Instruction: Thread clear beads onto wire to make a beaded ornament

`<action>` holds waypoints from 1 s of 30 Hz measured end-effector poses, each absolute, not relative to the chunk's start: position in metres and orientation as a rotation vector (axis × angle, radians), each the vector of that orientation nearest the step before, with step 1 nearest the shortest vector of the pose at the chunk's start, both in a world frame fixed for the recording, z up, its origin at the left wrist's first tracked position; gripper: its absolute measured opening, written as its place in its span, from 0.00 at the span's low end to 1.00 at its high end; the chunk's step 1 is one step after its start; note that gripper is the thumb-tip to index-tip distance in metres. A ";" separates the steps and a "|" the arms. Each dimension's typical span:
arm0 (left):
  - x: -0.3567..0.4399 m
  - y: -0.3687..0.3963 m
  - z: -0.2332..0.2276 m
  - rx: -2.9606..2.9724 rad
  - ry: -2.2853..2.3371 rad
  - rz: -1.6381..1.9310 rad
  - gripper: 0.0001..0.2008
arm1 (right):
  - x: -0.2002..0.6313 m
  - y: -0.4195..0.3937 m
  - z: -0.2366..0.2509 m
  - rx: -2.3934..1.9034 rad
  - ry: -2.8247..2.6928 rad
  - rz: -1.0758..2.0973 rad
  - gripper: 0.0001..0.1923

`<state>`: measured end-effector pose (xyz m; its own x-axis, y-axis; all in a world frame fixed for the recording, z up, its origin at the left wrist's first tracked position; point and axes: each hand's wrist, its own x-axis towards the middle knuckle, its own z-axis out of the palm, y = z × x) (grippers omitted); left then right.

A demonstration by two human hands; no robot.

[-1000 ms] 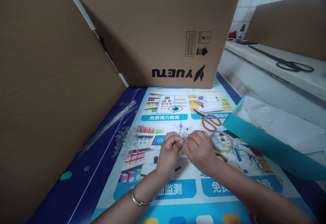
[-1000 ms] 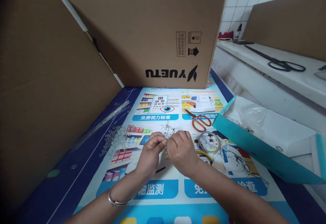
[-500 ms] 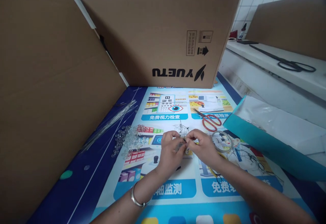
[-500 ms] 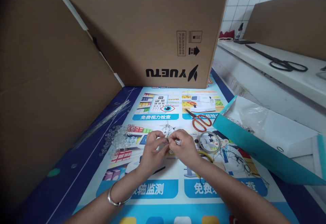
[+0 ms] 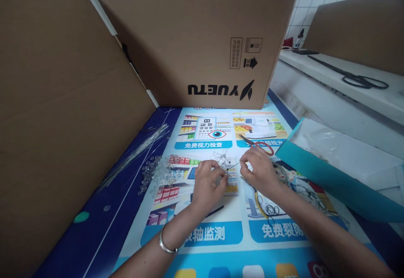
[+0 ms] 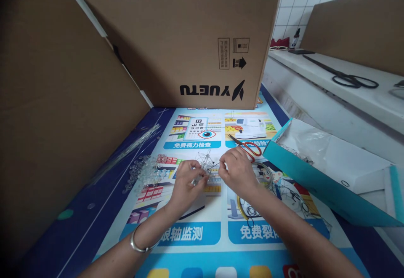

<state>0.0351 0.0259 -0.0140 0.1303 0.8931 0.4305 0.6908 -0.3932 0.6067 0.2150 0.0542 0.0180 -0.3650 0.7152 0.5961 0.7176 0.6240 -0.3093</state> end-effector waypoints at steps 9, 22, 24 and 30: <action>0.030 0.033 -0.021 2.072 1.513 1.167 0.03 | 0.192 0.033 0.011 -0.971 -2.379 0.237 0.04; 0.023 0.032 -0.024 2.558 1.483 1.295 0.10 | 0.192 0.038 -0.002 -0.987 -2.087 0.437 0.06; 0.019 0.035 -0.023 2.633 1.435 1.252 0.11 | 0.191 0.036 -0.002 -0.980 -2.031 0.441 0.06; 0.009 0.043 -0.019 2.726 1.208 1.157 0.09 | 0.189 0.030 -0.001 -1.006 -1.909 0.544 0.06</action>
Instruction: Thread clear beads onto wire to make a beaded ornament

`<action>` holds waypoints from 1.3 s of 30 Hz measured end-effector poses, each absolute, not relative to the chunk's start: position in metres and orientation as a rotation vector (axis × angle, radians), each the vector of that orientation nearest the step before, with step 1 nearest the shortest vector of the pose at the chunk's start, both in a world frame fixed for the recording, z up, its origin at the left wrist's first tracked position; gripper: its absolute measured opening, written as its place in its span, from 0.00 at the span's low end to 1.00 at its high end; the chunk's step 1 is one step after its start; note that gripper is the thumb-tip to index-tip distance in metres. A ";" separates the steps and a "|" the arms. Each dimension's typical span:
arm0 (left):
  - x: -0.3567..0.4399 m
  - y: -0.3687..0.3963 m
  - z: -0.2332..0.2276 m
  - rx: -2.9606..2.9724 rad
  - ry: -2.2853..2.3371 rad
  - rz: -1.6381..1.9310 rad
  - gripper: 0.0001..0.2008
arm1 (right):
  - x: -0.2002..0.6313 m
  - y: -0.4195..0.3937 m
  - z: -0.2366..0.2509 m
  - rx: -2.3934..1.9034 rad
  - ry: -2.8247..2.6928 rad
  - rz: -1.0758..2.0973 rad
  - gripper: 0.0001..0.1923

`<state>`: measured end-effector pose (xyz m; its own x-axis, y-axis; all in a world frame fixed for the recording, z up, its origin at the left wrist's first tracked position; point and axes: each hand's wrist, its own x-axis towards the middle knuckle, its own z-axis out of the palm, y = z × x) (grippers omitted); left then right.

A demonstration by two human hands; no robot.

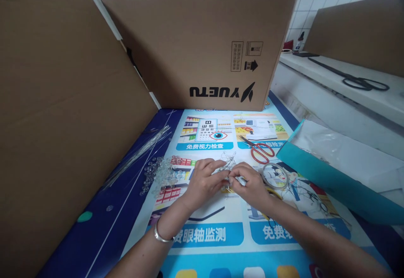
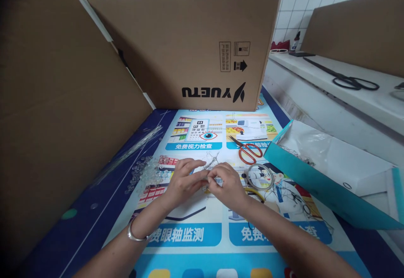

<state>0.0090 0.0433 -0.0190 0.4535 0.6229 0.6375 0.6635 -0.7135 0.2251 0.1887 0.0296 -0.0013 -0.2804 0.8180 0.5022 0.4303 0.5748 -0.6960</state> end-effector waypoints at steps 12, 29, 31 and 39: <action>0.003 0.045 -0.008 -2.596 -1.300 -1.002 0.09 | 0.176 0.011 -0.009 -0.735 -2.123 0.424 0.09; 0.006 0.047 -0.014 -2.622 -1.338 -1.117 0.09 | 0.172 0.007 -0.013 -0.760 -2.214 0.279 0.08; 0.010 0.046 -0.016 -2.633 -1.323 -1.138 0.10 | 0.176 0.015 -0.013 -0.844 -2.160 0.272 0.07; 0.022 0.046 -0.023 -2.643 -1.298 -1.197 0.09 | 0.198 0.046 0.002 -1.057 -2.196 0.295 0.04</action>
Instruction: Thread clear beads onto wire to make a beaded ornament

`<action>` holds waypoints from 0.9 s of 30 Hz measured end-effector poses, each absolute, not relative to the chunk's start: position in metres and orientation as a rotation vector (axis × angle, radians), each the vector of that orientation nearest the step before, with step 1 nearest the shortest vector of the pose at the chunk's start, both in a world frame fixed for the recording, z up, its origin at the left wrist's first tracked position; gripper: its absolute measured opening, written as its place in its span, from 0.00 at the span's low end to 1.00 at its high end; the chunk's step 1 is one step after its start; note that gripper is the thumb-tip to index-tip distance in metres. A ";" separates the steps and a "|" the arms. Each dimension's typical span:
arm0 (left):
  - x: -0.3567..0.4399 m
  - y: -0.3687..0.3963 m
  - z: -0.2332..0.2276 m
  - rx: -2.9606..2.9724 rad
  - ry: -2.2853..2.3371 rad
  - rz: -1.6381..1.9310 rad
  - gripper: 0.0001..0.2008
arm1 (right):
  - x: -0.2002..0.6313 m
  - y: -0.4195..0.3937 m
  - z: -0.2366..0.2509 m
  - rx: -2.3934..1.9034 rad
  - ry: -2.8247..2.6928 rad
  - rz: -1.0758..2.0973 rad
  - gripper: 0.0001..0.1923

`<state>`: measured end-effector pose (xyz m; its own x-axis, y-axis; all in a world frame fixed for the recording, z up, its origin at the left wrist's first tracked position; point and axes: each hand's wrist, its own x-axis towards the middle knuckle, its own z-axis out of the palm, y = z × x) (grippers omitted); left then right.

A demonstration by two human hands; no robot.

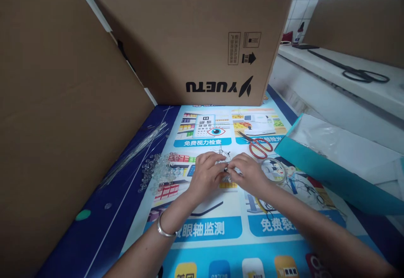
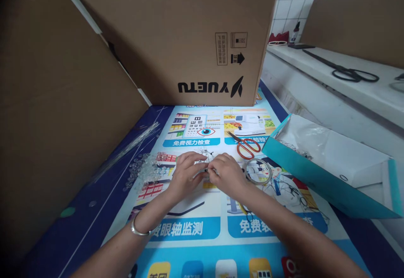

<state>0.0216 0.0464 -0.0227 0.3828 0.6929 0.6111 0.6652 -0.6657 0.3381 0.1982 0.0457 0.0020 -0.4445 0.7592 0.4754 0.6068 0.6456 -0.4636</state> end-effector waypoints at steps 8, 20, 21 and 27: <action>0.013 0.055 -0.026 2.639 1.127 1.125 0.12 | 0.207 0.048 0.004 -1.120 -2.426 0.226 0.06; -0.004 0.052 -0.019 2.477 0.989 1.029 0.13 | 0.206 0.052 -0.012 -1.057 -2.345 0.362 0.04; -0.005 0.053 -0.021 2.504 1.004 1.021 0.14 | 0.207 0.053 -0.014 -1.053 -2.337 0.384 0.04; -0.004 0.059 -0.034 2.683 1.142 0.947 0.17 | 0.210 0.058 -0.017 -0.980 -2.311 0.490 0.05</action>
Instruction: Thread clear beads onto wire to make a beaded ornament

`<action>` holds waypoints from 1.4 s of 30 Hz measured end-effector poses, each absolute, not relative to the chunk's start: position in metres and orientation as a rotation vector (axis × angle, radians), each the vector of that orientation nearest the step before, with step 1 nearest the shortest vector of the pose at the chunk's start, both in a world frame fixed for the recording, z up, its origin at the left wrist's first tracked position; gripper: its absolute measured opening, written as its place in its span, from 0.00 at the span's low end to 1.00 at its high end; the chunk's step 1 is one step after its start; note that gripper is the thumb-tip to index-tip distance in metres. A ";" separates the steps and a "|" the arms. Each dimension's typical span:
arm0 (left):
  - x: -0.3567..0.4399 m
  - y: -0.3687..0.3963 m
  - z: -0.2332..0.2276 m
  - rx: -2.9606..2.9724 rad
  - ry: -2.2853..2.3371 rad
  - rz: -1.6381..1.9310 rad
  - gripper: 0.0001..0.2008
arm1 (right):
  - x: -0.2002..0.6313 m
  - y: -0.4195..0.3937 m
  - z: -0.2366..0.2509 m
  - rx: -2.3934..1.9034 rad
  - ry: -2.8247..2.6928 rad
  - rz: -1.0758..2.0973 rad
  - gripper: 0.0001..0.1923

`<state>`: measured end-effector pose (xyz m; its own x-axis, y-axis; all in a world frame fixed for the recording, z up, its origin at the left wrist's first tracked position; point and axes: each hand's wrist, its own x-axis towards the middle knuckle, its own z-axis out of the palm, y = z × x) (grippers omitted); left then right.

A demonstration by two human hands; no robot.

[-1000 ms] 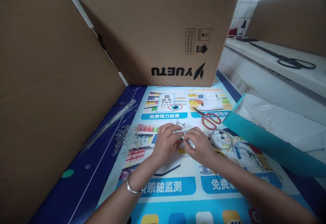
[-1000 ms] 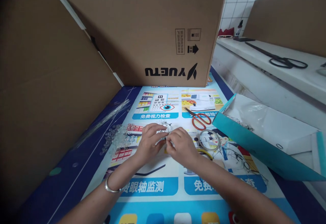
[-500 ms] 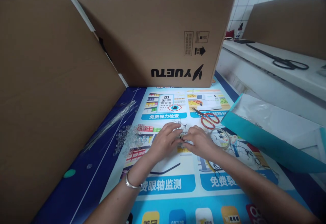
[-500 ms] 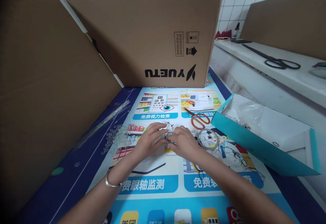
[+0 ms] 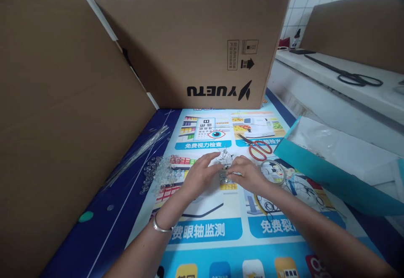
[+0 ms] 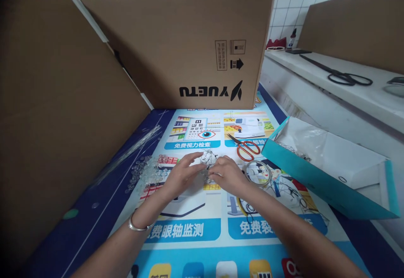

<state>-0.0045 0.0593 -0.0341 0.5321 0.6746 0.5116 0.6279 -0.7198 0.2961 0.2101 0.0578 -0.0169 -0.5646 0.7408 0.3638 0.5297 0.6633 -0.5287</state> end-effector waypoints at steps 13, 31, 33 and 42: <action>0.013 0.041 0.002 2.580 1.395 0.881 0.08 | 0.212 0.061 -0.011 -0.990 -2.268 0.358 0.05; 0.005 0.048 0.009 2.240 1.328 0.907 0.07 | 0.209 0.047 0.017 -0.983 -2.094 0.287 0.05; 0.005 0.049 0.008 2.228 1.326 0.915 0.07 | 0.205 0.040 0.019 -0.995 -2.180 0.225 0.05; 0.006 0.052 0.005 2.146 1.289 0.974 0.07 | 0.181 0.022 0.006 -1.185 -2.515 -0.084 0.07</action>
